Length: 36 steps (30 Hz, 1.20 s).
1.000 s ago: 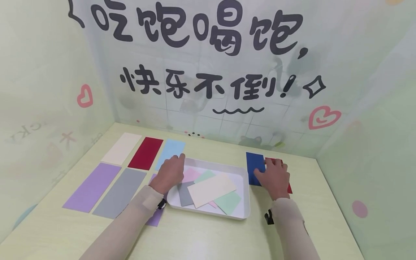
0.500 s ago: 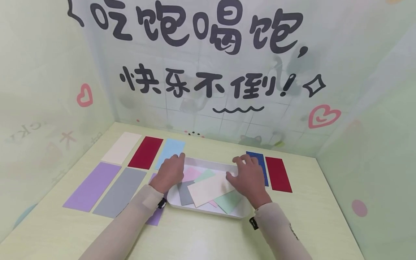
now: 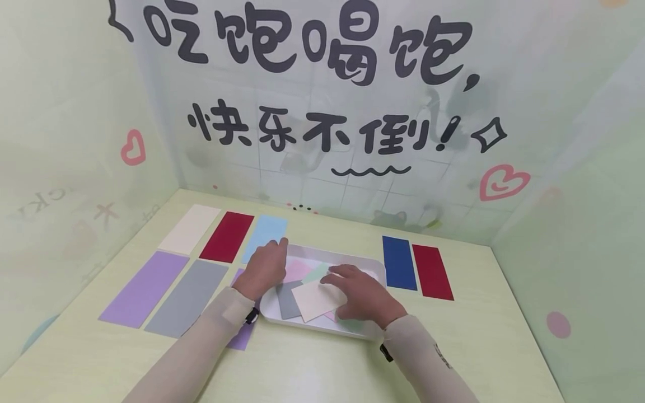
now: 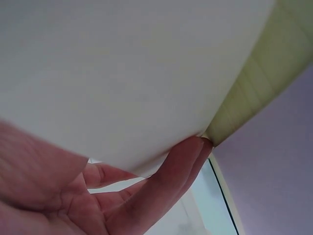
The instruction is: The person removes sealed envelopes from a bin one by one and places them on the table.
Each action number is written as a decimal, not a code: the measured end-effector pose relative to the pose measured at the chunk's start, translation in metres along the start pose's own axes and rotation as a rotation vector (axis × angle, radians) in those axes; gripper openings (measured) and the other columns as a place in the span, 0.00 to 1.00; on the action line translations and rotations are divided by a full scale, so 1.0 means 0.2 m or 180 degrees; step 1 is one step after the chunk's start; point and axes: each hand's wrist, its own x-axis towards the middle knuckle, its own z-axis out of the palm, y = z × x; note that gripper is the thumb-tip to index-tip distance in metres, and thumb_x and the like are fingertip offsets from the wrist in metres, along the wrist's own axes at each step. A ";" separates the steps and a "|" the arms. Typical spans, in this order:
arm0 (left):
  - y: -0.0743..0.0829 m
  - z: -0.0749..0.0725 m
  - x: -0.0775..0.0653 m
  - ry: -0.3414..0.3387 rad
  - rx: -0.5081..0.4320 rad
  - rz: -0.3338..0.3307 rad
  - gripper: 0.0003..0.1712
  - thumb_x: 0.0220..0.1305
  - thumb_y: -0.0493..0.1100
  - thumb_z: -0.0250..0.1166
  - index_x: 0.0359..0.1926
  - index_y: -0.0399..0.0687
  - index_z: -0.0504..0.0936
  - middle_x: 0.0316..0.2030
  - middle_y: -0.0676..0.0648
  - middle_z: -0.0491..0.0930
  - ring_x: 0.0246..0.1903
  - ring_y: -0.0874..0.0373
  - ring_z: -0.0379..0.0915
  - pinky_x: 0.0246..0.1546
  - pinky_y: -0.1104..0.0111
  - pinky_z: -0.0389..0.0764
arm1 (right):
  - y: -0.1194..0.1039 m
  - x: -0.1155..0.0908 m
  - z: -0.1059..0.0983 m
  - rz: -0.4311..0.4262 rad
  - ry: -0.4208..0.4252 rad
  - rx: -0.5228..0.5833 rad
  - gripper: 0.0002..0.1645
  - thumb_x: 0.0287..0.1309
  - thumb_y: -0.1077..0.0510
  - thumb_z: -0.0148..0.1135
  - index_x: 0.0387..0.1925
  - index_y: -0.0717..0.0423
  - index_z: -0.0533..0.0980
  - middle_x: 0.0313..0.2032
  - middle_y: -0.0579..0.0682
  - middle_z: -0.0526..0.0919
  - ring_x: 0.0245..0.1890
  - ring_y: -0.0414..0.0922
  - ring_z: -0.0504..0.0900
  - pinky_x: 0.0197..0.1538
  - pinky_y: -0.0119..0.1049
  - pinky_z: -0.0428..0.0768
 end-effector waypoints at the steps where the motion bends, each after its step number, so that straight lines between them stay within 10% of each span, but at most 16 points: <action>1: 0.00 0.00 0.00 -0.0004 0.0007 -0.0003 0.22 0.63 0.37 0.66 0.55 0.33 0.71 0.35 0.38 0.75 0.31 0.46 0.77 0.33 0.59 0.82 | 0.00 0.00 0.00 -0.0030 -0.0029 0.0011 0.40 0.47 0.54 0.75 0.64 0.36 0.72 0.70 0.46 0.65 0.71 0.50 0.60 0.61 0.49 0.71; 36: 0.03 0.01 -0.04 0.0042 -0.0001 -0.0067 0.24 0.63 0.37 0.66 0.57 0.33 0.70 0.36 0.37 0.76 0.31 0.47 0.77 0.32 0.59 0.82 | 0.02 0.00 0.04 -0.0292 0.0104 -0.0150 0.35 0.45 0.43 0.76 0.59 0.32 0.75 0.57 0.38 0.71 0.56 0.43 0.68 0.56 0.47 0.71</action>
